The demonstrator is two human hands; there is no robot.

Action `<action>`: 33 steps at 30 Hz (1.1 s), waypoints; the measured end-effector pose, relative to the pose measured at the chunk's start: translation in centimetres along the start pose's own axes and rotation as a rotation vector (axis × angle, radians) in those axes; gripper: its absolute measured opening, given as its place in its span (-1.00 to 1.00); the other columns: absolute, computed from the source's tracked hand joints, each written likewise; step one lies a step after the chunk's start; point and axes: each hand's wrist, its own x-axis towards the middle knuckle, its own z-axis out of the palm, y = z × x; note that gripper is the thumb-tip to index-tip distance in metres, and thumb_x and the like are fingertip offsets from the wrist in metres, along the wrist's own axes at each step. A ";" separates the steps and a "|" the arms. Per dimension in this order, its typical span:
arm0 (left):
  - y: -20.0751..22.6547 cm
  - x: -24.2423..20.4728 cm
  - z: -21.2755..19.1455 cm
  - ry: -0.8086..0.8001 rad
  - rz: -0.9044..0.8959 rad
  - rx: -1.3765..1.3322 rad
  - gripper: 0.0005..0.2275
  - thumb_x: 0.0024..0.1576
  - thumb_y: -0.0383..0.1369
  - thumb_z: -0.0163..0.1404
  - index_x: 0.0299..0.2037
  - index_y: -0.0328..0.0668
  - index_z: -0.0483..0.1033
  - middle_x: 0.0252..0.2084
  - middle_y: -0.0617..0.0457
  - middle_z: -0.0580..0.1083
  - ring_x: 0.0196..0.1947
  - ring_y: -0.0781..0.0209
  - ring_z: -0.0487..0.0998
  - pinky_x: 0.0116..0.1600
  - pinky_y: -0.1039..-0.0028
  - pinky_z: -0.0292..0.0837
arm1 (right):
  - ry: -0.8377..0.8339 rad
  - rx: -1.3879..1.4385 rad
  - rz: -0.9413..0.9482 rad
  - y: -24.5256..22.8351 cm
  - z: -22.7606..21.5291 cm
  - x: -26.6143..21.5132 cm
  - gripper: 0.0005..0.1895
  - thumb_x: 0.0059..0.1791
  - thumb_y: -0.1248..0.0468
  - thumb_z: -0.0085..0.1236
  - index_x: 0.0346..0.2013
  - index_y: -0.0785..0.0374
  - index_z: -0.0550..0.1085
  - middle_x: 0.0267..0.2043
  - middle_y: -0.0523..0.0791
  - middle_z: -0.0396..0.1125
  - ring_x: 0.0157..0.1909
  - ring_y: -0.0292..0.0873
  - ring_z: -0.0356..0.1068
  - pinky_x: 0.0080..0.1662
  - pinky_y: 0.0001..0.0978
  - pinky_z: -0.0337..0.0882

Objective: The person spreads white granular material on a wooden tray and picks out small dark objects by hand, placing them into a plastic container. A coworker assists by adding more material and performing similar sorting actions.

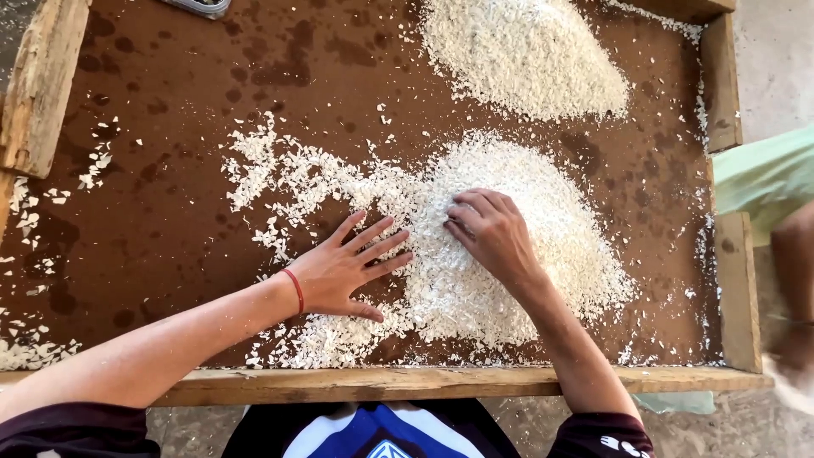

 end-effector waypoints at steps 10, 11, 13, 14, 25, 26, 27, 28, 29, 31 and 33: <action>0.1 0.0 -0.3 -0.030 -0.017 -0.012 -0.06 0.01 0.58 -0.59 0.51 0.27 -0.28 0.56 0.10 -0.28 0.54 -0.04 -0.38 0.49 -0.12 -0.60 | 0.047 0.455 0.171 0.4 -1.3 -0.2 -0.88 -0.01 0.19 0.31 -0.22 0.12 0.62 -0.07 -0.14 0.48 0.11 -0.08 0.41 0.15 -0.18 0.37; 0.1 0.0 -0.4 -0.038 -0.017 -0.018 -0.07 0.01 0.57 -0.59 0.51 0.26 -0.28 0.56 0.09 -0.27 0.54 -0.04 -0.38 0.49 -0.12 -0.60 | 0.049 0.501 0.188 0.2 -1.7 -0.1 -0.89 -0.02 0.23 0.32 -0.23 0.14 0.62 -0.07 -0.13 0.49 0.10 -0.06 0.42 0.14 -0.17 0.39; 0.1 0.0 -0.4 -0.047 -0.017 -0.025 -0.07 0.02 0.57 -0.60 0.51 0.26 -0.28 0.56 0.09 -0.27 0.53 -0.04 -0.38 0.49 -0.12 -0.61 | 0.051 0.547 0.205 -0.1 -2.6 0.1 -0.90 -0.03 0.26 0.32 -0.23 0.15 0.62 -0.08 -0.11 0.50 0.09 -0.04 0.43 0.12 -0.16 0.40; 0.1 0.0 -0.3 -0.048 -0.014 -0.017 -0.07 0.01 0.57 -0.61 0.51 0.26 -0.28 0.56 0.09 -0.28 0.53 -0.04 -0.39 0.49 -0.13 -0.61 | 0.047 0.498 0.199 -0.3 -3.1 0.3 -0.90 -0.03 0.26 0.33 -0.22 0.13 0.62 -0.08 -0.13 0.50 0.09 -0.06 0.43 0.13 -0.17 0.40; 0.1 -0.1 0.3 -0.019 -0.013 -0.015 -0.07 0.02 0.57 -0.60 0.51 0.26 -0.30 0.56 0.09 -0.30 0.53 -0.02 -0.39 0.49 -0.13 -0.62 | -0.021 0.756 0.390 -0.3 -3.2 0.1 -0.86 0.01 0.23 0.25 -0.17 0.17 0.62 -0.05 -0.08 0.50 0.13 -0.03 0.42 0.18 -0.07 0.35; 0.1 -0.1 0.4 -0.006 -0.011 -0.009 -0.07 0.02 0.57 -0.60 0.51 0.25 -0.31 0.56 0.09 -0.30 0.53 -0.02 -0.39 0.49 -0.13 -0.61 | 0.002 0.676 0.361 0.1 -2.7 -0.1 -0.87 0.01 0.24 0.27 -0.18 0.17 0.62 -0.07 -0.10 0.50 0.11 -0.04 0.43 0.18 -0.09 0.35; 0.1 -0.1 0.4 0.006 -0.009 -0.005 -0.06 0.02 0.57 -0.60 0.51 0.24 -0.31 0.56 0.08 -0.31 0.53 -0.02 -0.39 0.49 -0.13 -0.60 | 0.024 0.596 0.330 0.5 -2.2 -0.4 -0.87 0.00 0.24 0.29 -0.18 0.16 0.62 -0.08 -0.11 0.50 0.10 -0.05 0.43 0.17 -0.12 0.36; 0.1 -0.1 0.4 0.007 -0.010 -0.006 -0.06 0.02 0.57 -0.60 0.51 0.24 -0.31 0.56 0.08 -0.31 0.53 -0.02 -0.39 0.49 -0.13 -0.60 | 0.022 0.596 0.330 0.8 -2.0 -0.4 -0.87 0.00 0.24 0.29 -0.18 0.16 0.62 -0.08 -0.11 0.50 0.10 -0.05 0.43 0.17 -0.12 0.36; 0.1 -0.1 0.4 -0.004 -0.009 -0.004 -0.06 0.01 0.57 -0.60 0.51 0.24 -0.31 0.56 0.08 -0.30 0.54 -0.03 -0.39 0.49 -0.13 -0.59 | 0.085 0.378 0.262 1.1 -1.7 -0.5 -0.88 0.01 0.22 0.30 -0.17 0.11 0.63 -0.08 -0.14 0.49 0.08 -0.11 0.41 0.20 -0.17 0.29; 0.1 -0.1 0.3 -0.013 -0.007 -0.004 -0.06 0.01 0.57 -0.60 0.51 0.25 -0.30 0.56 0.08 -0.30 0.54 -0.03 -0.39 0.49 -0.14 -0.58 | 0.146 0.161 0.193 1.5 -1.4 -0.5 -0.89 0.03 0.21 0.30 -0.16 0.07 0.63 -0.08 -0.17 0.49 0.07 -0.17 0.39 0.23 -0.21 0.23; 0.0 -0.1 0.3 -0.018 -0.004 0.000 -0.06 0.02 0.58 -0.59 0.51 0.24 -0.30 0.56 0.07 -0.28 0.53 -0.03 -0.37 0.49 -0.14 -0.57 | 0.171 0.043 0.125 1.5 -1.3 -0.4 -0.72 0.00 0.27 0.29 0.02 0.06 0.58 0.04 -0.17 0.44 0.18 -0.16 0.31 0.27 -0.18 0.17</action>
